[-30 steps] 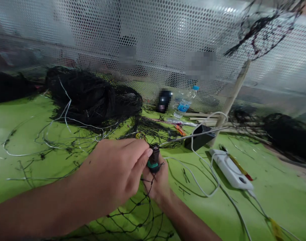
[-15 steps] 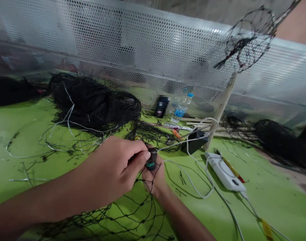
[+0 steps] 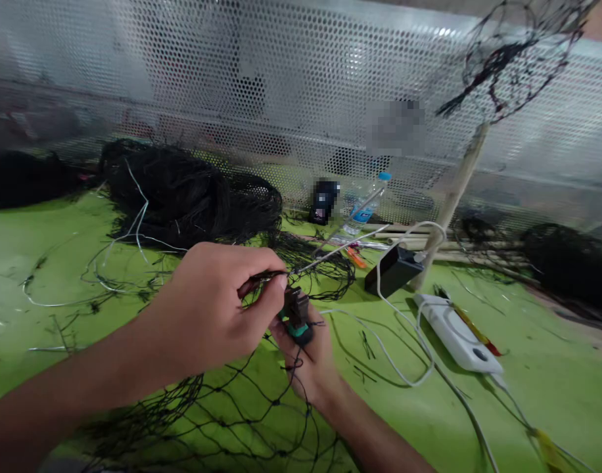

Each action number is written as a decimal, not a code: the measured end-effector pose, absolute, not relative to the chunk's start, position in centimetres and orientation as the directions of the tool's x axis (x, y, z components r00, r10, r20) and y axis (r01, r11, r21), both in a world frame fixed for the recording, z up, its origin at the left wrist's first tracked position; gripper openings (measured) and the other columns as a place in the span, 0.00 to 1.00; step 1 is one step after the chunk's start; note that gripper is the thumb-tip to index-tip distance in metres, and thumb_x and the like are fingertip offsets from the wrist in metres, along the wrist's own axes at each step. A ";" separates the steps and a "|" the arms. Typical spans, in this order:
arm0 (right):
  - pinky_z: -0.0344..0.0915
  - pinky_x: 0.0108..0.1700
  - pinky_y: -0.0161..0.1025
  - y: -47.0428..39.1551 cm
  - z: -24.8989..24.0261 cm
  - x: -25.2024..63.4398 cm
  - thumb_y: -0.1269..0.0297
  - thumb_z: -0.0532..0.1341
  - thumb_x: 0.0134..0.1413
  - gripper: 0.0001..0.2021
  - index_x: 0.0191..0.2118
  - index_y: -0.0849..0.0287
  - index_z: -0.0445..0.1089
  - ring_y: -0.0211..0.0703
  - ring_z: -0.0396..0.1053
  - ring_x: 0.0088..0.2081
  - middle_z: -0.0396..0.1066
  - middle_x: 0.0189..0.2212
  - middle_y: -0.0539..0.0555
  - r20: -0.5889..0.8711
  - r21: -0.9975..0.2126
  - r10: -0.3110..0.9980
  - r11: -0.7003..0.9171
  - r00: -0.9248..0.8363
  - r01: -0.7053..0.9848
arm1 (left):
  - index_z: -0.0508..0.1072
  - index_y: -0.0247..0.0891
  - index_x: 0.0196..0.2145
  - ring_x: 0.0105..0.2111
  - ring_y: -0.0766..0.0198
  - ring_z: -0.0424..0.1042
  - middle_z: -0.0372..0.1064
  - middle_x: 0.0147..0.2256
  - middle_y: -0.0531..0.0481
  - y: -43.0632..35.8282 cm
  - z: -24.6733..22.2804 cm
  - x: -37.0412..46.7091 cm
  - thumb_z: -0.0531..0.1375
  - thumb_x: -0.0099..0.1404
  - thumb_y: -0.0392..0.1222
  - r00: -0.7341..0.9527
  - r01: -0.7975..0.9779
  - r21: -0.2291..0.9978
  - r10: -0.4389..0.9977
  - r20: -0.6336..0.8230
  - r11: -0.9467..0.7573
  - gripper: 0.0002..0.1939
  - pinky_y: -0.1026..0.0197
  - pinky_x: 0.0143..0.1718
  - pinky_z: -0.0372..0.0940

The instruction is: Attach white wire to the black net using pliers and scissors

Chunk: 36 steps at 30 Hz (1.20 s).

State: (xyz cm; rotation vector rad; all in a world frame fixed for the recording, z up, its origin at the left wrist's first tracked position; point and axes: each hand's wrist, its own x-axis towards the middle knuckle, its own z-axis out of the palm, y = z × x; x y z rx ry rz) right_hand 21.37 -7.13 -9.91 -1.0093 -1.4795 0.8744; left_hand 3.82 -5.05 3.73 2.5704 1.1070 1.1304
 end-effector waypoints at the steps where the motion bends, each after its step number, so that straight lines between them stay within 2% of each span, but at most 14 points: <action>1: 0.73 0.47 0.43 -7.1 -9.8 21.4 0.58 0.64 0.68 0.09 0.49 0.54 0.72 0.47 0.72 0.41 0.73 0.37 0.52 0.355 -0.928 0.934 0.358 -0.050 0.105 | 0.79 0.38 0.30 0.21 0.70 0.69 0.74 0.23 0.57 -5.0 3.7 3.9 0.58 0.70 0.36 0.455 0.571 0.360 0.649 0.610 -0.738 0.12 0.64 0.25 0.58; 5: 0.70 0.47 0.43 -7.0 -9.4 21.5 0.58 0.65 0.66 0.07 0.44 0.55 0.73 0.47 0.70 0.41 0.74 0.38 0.53 0.342 -0.935 0.938 0.345 -0.051 0.081 | 0.77 0.38 0.26 0.24 0.69 0.73 0.77 0.25 0.55 -4.7 3.4 3.9 0.58 0.69 0.35 0.472 0.559 0.278 0.576 0.668 -0.781 0.13 0.62 0.27 0.59; 9: 0.70 0.44 0.42 -7.1 -9.2 21.5 0.56 0.65 0.66 0.10 0.46 0.55 0.74 0.46 0.69 0.38 0.75 0.40 0.53 0.334 -0.937 0.941 0.337 -0.043 0.093 | 0.77 0.37 0.28 0.24 0.69 0.73 0.77 0.26 0.54 -4.5 3.3 3.7 0.59 0.70 0.35 0.492 0.560 0.208 0.523 0.696 -0.802 0.13 0.62 0.27 0.59; 13: 0.69 0.47 0.42 -7.2 -9.2 21.4 0.57 0.65 0.67 0.10 0.48 0.55 0.73 0.46 0.68 0.40 0.73 0.38 0.52 0.334 -0.941 0.942 0.335 -0.022 0.054 | 0.79 0.37 0.29 0.23 0.69 0.70 0.75 0.25 0.55 -4.3 3.2 3.8 0.59 0.70 0.36 0.502 0.580 0.159 0.504 0.703 -0.799 0.13 0.61 0.26 0.58; 19: 0.70 0.49 0.41 -7.1 -9.6 21.2 0.59 0.65 0.67 0.10 0.50 0.53 0.74 0.46 0.70 0.42 0.74 0.41 0.53 0.340 -0.940 0.940 0.340 -0.002 0.008 | 0.77 0.38 0.26 0.19 0.70 0.62 0.68 0.21 0.56 -4.4 2.9 3.9 0.59 0.70 0.35 0.500 0.610 0.088 0.468 0.729 -0.788 0.14 0.60 0.22 0.54; 24: 0.70 0.53 0.44 -7.0 -9.5 21.1 0.59 0.65 0.67 0.10 0.51 0.51 0.75 0.47 0.70 0.45 0.73 0.41 0.52 0.334 -0.943 0.943 0.333 -0.018 -0.021 | 0.77 0.38 0.26 0.20 0.67 0.68 0.71 0.22 0.54 -4.4 2.6 3.8 0.59 0.72 0.37 0.513 0.628 0.029 0.443 0.735 -0.777 0.16 0.59 0.21 0.54; 27: 0.71 0.53 0.44 -7.0 -9.4 21.1 0.59 0.65 0.67 0.09 0.50 0.52 0.75 0.47 0.71 0.45 0.74 0.41 0.52 0.333 -0.943 0.943 0.332 -0.019 -0.018 | 0.77 0.39 0.27 0.22 0.67 0.71 0.74 0.24 0.53 -4.4 2.5 3.8 0.58 0.73 0.37 0.522 0.625 0.016 0.434 0.734 -0.780 0.15 0.60 0.22 0.55; 31: 0.72 0.50 0.43 -7.0 -9.9 21.2 0.56 0.66 0.66 0.13 0.52 0.53 0.75 0.48 0.71 0.44 0.75 0.47 0.54 0.317 -0.948 0.948 0.317 0.001 -0.027 | 0.78 0.39 0.27 0.21 0.67 0.70 0.73 0.23 0.54 -4.4 2.5 3.8 0.58 0.73 0.37 0.519 0.635 0.011 0.437 0.735 -0.773 0.15 0.60 0.22 0.54; 34: 0.73 0.49 0.43 -6.9 -10.6 21.3 0.53 0.67 0.65 0.14 0.51 0.52 0.74 0.48 0.72 0.44 0.75 0.46 0.54 0.277 -0.960 0.961 0.277 0.006 -0.027 | 0.81 0.38 0.30 0.20 0.65 0.68 0.70 0.21 0.54 -4.1 2.7 3.6 0.58 0.73 0.38 0.516 0.674 0.039 0.508 0.689 -0.738 0.15 0.59 0.23 0.54; 36: 0.72 0.48 0.42 -6.9 -11.0 21.4 0.53 0.67 0.64 0.14 0.50 0.52 0.73 0.47 0.72 0.42 0.75 0.44 0.53 0.245 -0.969 0.970 0.245 0.013 -0.020 | 0.83 0.38 0.36 0.23 0.64 0.71 0.72 0.24 0.53 -3.8 2.9 3.3 0.57 0.74 0.40 0.497 0.701 0.088 0.573 0.651 -0.708 0.14 0.59 0.25 0.57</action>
